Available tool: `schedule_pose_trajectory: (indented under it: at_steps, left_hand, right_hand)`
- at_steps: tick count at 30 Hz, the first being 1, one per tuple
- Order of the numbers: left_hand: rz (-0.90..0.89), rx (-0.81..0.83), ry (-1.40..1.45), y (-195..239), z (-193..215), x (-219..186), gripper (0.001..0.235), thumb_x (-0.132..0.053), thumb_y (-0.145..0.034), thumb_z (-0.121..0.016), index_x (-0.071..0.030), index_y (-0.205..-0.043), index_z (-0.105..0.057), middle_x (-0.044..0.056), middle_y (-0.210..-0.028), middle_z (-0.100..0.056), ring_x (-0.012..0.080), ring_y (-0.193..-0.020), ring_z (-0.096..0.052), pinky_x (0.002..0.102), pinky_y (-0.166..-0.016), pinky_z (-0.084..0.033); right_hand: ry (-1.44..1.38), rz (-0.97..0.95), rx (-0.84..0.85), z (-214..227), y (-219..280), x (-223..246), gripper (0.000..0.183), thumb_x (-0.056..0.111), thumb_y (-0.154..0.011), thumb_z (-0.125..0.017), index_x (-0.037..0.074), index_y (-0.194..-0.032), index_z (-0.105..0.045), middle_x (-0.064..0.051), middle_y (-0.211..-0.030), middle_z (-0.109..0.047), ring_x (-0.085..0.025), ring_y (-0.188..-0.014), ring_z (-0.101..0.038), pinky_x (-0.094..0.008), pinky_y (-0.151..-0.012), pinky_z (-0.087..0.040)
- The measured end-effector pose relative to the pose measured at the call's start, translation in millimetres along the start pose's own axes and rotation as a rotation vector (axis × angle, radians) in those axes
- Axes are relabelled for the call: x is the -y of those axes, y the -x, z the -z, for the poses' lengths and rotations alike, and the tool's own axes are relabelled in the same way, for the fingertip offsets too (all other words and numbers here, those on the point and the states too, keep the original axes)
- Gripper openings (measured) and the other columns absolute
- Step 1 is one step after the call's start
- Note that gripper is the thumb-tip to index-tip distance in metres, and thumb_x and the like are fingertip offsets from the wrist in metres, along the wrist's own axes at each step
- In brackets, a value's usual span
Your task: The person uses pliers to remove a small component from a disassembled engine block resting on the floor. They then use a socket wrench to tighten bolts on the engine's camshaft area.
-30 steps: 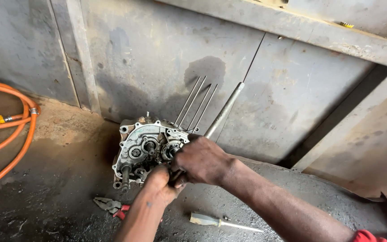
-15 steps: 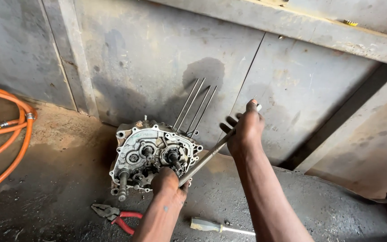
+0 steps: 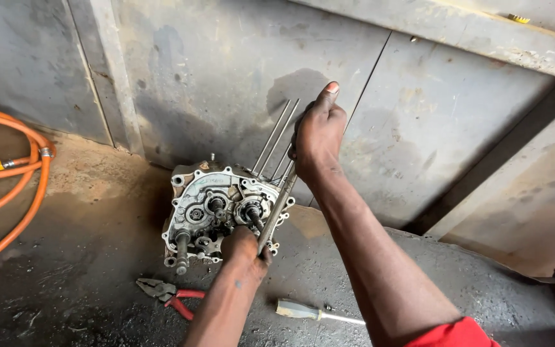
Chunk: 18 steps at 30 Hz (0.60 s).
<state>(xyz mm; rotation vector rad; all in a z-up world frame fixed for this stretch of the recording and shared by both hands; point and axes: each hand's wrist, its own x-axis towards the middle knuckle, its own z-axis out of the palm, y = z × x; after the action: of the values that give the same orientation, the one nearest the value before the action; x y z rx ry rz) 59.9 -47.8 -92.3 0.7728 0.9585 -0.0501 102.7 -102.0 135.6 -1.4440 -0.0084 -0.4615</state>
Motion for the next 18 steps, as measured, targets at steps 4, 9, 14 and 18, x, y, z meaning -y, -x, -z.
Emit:
schedule_pose_trajectory:
  at_steps: [4,9,14,18]
  left_hand:
    - [0.019,-0.008,0.029,12.5,-6.8,4.7,0.04,-0.014,-0.093,-0.039,0.017,-0.116,-0.049,0.03,-0.107,-0.049,0.0366,-0.086,-0.058,0.035,-0.056,-0.052]
    - [0.034,0.044,-0.105,6.4,-14.2,4.6,0.022,-0.002,-0.095,-0.042,0.016,-0.098,-0.054,0.026,-0.1,-0.044,0.0363,-0.074,-0.057,0.035,-0.047,-0.045]
    - [0.11,0.093,0.039,60.1,-5.8,-16.0,0.019,-0.004,-0.1,-0.033,-0.001,-0.094,-0.05,0.013,-0.087,-0.045,0.0223,-0.065,-0.048,0.027,-0.045,-0.043]
    - [0.086,0.231,0.137,65.2,3.5,-19.8,0.026,0.002,-0.103,-0.035,-0.007,-0.085,-0.051,0.011,-0.084,-0.052,0.0184,-0.068,-0.045,0.031,-0.059,-0.048]
  right_hand:
    - [0.124,0.023,0.022,-2.8,-3.8,-5.7,0.062,0.053,-0.105,-0.024,0.011,-0.064,-0.045,-0.008,-0.047,-0.04,-0.021,-0.034,-0.047,-0.034,-0.03,-0.042]
    - [0.363,0.121,0.128,-12.1,6.6,3.1,0.063,0.054,-0.105,-0.024,0.011,-0.067,-0.051,-0.007,-0.063,-0.046,-0.027,-0.065,-0.054,-0.044,-0.067,-0.051]
    - [0.331,0.172,0.164,-22.1,-0.2,-2.0,0.059,0.061,-0.099,-0.022,0.017,-0.062,-0.036,0.0,-0.058,-0.034,-0.018,-0.057,-0.037,-0.037,-0.056,-0.035]
    - [0.263,0.068,0.174,-18.3,-1.1,6.8,0.058,0.068,-0.092,-0.02,0.02,-0.06,-0.025,0.005,-0.053,-0.026,-0.011,-0.043,-0.025,-0.032,-0.034,-0.026]
